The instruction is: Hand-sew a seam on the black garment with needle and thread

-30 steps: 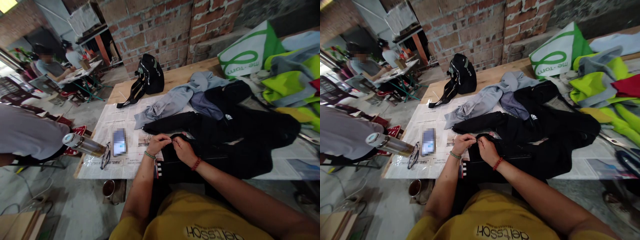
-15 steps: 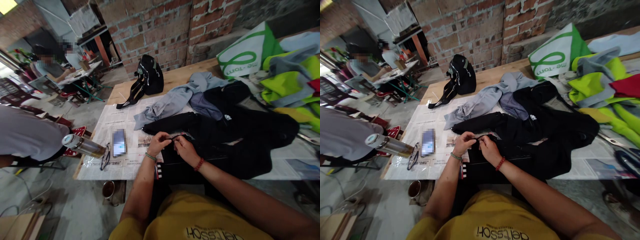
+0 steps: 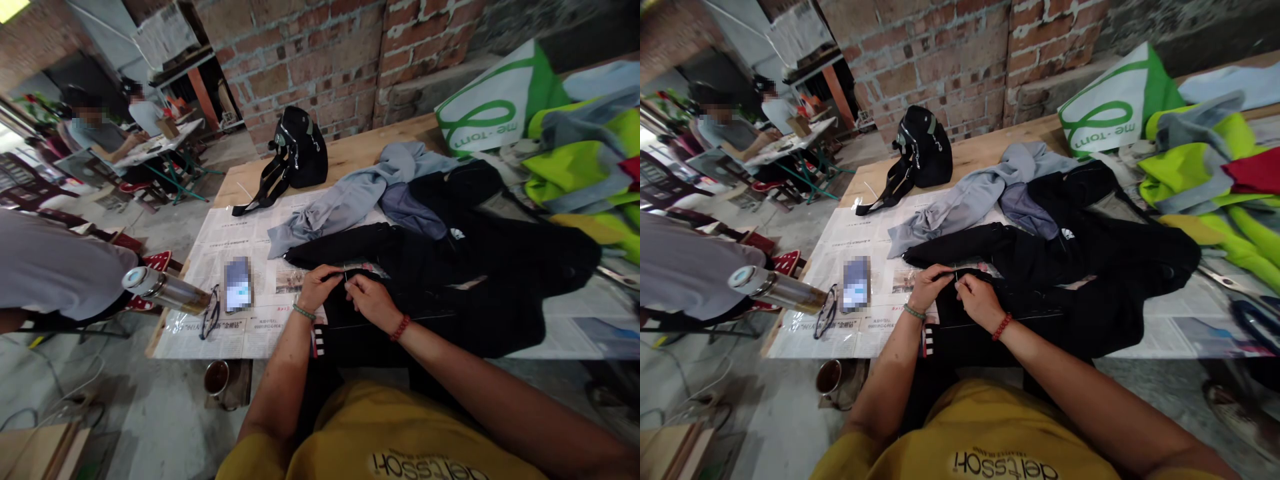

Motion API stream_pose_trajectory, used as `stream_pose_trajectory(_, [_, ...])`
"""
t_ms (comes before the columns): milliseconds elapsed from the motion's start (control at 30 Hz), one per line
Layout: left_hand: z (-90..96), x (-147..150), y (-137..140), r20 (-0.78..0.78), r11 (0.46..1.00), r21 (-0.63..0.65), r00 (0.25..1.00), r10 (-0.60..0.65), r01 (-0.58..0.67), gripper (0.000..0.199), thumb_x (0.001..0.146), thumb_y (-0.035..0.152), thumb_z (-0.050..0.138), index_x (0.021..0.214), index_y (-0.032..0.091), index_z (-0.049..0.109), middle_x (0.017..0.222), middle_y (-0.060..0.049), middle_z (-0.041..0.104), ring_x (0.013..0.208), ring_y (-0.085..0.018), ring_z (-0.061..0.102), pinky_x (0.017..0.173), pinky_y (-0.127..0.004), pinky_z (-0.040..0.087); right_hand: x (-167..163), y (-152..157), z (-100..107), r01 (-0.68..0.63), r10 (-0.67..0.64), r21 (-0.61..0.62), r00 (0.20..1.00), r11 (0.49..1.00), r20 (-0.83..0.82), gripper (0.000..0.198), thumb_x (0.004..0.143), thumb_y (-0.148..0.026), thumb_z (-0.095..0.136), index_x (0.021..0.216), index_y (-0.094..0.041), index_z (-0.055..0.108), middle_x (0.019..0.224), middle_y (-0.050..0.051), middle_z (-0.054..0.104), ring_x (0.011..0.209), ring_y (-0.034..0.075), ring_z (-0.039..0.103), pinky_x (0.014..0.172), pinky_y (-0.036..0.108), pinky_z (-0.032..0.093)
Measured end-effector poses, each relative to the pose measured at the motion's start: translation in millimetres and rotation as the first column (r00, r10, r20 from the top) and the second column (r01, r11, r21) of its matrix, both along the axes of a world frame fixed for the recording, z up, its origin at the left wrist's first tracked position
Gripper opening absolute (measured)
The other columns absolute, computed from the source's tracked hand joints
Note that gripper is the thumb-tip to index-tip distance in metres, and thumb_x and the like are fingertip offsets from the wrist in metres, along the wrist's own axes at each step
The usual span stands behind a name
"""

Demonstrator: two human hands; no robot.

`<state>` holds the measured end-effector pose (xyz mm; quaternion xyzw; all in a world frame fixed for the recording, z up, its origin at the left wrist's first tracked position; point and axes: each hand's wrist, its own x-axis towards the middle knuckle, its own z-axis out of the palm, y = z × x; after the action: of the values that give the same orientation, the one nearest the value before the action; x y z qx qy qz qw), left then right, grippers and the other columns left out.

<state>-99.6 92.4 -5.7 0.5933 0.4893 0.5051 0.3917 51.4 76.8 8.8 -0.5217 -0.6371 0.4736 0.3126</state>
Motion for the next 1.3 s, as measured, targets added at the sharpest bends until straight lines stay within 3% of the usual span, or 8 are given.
stream_pose_trajectory(267, [-1.0, -2, 0, 0.012, 0.995, -0.028, 0.995, -0.098, 0.098, 0.012, 0.068, 0.019, 0.066, 0.078, 0.020, 0.073, 0.076, -0.002, 0.067, 0.075, -0.014, 0.058, 0.074, -0.025, 0.044, 0, 3, 0, 0.041, -0.041, -0.007, 0.999, 0.999, -0.020, 0.024, 0.084, -0.034, 0.043, 0.068, -0.019, 0.053, 0.053, -0.001, 0.056, 0.044, 0.011, 0.051, 0.051, 0.025, 0.040])
stream_pose_trajectory(367, [-2.3, -2, 1, 0.062, 0.993, -0.106, 0.997, -0.043, 0.049, 0.014, 0.067, 0.019, 0.066, 0.079, 0.020, 0.072, 0.075, 0.000, 0.067, 0.075, -0.013, 0.057, 0.075, -0.025, 0.044, 15, 1, 12, -0.071, 0.048, 0.214, 0.993, 0.974, 0.108, 0.024, 0.086, -0.033, 0.042, 0.084, -0.019, 0.062, 0.068, 0.003, 0.064, 0.061, 0.014, 0.059, 0.063, 0.028, 0.045])
stream_pose_trajectory(500, [-0.6, -1, 1, 0.124, 0.985, -0.170, 0.992, 0.008, 0.013, 0.014, 0.064, 0.019, 0.067, 0.077, 0.019, 0.071, 0.072, 0.002, 0.066, 0.069, -0.011, 0.055, 0.071, -0.024, 0.043, 40, 11, 33, 0.032, -0.198, 0.668, 0.964, 0.744, 0.175, 0.021, 0.085, -0.029, 0.047, 0.096, -0.019, 0.063, 0.099, 0.007, 0.064, 0.095, 0.019, 0.058, 0.088, 0.033, 0.041])
stream_pose_trajectory(633, [1.1, 0, 0, 0.133, 0.987, -0.157, 0.991, 0.009, 0.012, 0.013, 0.065, 0.020, 0.068, 0.078, 0.019, 0.071, 0.069, 0.002, 0.065, 0.067, -0.010, 0.054, 0.070, -0.023, 0.042, 49, 33, 43, 0.083, -0.359, 0.772, 0.912, 0.631, 0.196, 0.022, 0.085, -0.028, 0.046, 0.094, -0.019, 0.064, 0.101, 0.007, 0.064, 0.101, 0.022, 0.054, 0.090, 0.037, 0.037])
stream_pose_trajectory(733, [0.9, 0, -1, 0.123, 0.990, -0.139, 0.992, 0.002, 0.015, 0.012, 0.066, 0.020, 0.067, 0.078, 0.019, 0.072, 0.071, 0.002, 0.066, 0.068, -0.011, 0.055, 0.071, -0.023, 0.042, 42, 47, 42, 0.090, -0.376, 0.712, 0.891, 0.696, 0.255, 0.027, 0.086, -0.031, 0.045, 0.096, -0.018, 0.065, 0.100, 0.008, 0.064, 0.098, 0.024, 0.054, 0.086, 0.037, 0.036])
stream_pose_trajectory(867, [0.0, -1, 0, 0.120, 0.993, -0.118, 0.993, -0.003, 0.017, 0.011, 0.067, 0.020, 0.068, 0.077, 0.019, 0.072, 0.076, 0.000, 0.067, 0.074, -0.012, 0.057, 0.076, -0.025, 0.043, 27, 57, 35, -0.089, 0.025, 0.221, 0.960, 0.971, 0.277, 0.035, 0.085, -0.037, 0.043, 0.079, -0.014, 0.069, 0.078, 0.006, 0.066, 0.076, 0.018, 0.058, 0.071, 0.030, 0.039])
stream_pose_trajectory(967, [-2.1, -1, 2, 0.136, 0.993, -0.115, 0.991, -0.012, 0.028, 0.011, 0.067, 0.020, 0.069, 0.077, 0.019, 0.072, 0.077, 0.000, 0.067, 0.075, -0.013, 0.058, 0.077, -0.026, 0.044, 16, 57, 26, -0.192, 0.195, -0.054, 0.979, 0.980, 0.054, 0.030, 0.076, -0.041, 0.055, 0.077, -0.014, 0.070, 0.075, 0.004, 0.066, 0.072, 0.015, 0.056, 0.068, 0.025, 0.039])
stream_pose_trajectory(1300, [-6.8, 0, 3, 0.139, 0.977, -0.211, 0.990, -0.010, 0.039, 0.023, 0.072, 0.033, 0.064, 0.088, 0.015, 0.066, 0.067, 0.002, 0.057, 0.059, -0.008, 0.045, 0.057, -0.021, 0.035, 5, 54, 8, -0.011, -0.013, -0.073, 0.947, 0.997, -0.321, 0.026, 0.062, -0.039, 0.065, 0.070, -0.015, 0.062, 0.071, 0.000, 0.059, 0.069, 0.010, 0.049, 0.068, 0.023, 0.037])
